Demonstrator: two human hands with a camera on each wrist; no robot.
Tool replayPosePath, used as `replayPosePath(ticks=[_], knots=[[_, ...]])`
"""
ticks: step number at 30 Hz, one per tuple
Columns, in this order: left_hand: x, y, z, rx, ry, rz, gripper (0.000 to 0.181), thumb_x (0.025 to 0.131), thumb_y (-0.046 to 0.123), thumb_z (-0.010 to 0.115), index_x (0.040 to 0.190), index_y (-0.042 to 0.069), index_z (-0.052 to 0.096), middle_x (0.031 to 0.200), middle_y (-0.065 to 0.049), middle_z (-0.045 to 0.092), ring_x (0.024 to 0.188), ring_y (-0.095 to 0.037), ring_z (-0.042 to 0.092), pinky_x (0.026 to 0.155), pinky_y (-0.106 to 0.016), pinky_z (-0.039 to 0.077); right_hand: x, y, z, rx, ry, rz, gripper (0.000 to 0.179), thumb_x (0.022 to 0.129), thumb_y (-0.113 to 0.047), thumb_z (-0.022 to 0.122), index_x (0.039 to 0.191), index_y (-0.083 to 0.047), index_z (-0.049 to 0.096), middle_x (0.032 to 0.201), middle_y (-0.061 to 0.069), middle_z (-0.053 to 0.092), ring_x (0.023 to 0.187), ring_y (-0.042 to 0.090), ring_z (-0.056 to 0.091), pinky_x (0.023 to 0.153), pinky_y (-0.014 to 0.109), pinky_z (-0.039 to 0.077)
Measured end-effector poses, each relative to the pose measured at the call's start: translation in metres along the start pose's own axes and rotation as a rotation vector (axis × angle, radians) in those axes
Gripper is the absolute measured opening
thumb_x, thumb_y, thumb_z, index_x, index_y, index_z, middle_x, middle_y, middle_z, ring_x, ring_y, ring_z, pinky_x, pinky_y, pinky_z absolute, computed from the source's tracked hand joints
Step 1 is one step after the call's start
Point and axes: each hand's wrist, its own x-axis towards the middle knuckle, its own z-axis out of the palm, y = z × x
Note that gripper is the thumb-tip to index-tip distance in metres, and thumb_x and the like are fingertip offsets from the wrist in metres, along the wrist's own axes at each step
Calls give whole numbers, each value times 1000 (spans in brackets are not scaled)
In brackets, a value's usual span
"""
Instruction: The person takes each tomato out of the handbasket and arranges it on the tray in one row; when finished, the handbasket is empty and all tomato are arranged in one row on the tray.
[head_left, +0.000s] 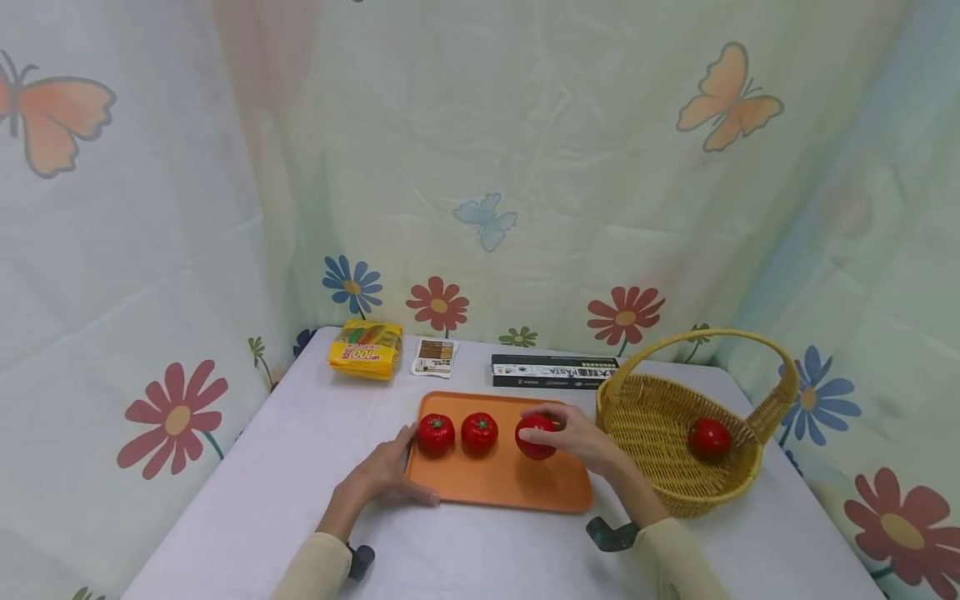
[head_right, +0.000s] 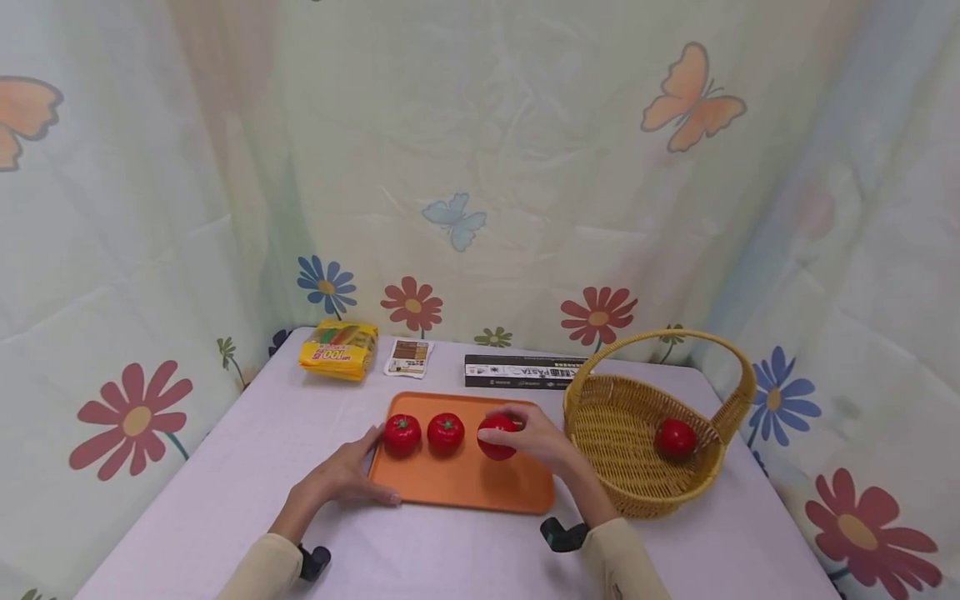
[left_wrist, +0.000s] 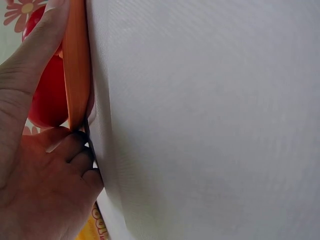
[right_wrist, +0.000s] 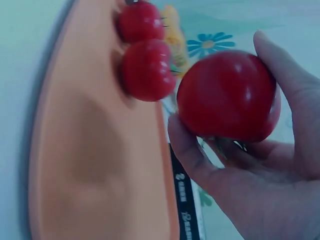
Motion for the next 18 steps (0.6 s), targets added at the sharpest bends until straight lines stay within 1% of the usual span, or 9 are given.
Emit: replayPosePath(ticks=[4,6,8,12,18], knots=[[-1,2,0,0,5,-5,131,66,51,103,171,16,32,171,-21,38,157,-46,36,121,-70,38,8,-1,15,-52,125,40,55,88,-31,92,133,-5,72,128,15,70,122,36,61,94,45,64],[-1,3,1,-1,6,-4,131,66,51,103,171,16,32,171,-21,39,156,-46,36,120,-70,38,11,-1,20,-79,175,37,57,86,-29,94,133,-6,73,126,14,71,120,36,61,94,45,64],[-1,5,0,-4,7,-1,131,66,51,102,171,16,32,171,-21,39,156,-46,36,120,-71,39,14,-1,23,-105,206,23,57,84,-27,95,134,-7,74,125,14,71,118,36,61,92,45,64],[-1,6,0,-2,14,-3,130,66,51,102,171,17,33,170,-21,39,156,-47,37,120,-71,39,21,2,29,-159,213,-6,61,81,-22,98,136,-8,74,125,15,71,116,36,61,92,47,64],[-1,2,0,-8,7,-8,130,66,50,103,171,18,33,170,-21,39,156,-47,36,119,-71,39,31,14,40,-331,205,-70,70,72,-18,104,135,-6,74,130,15,73,121,35,61,101,55,60]])
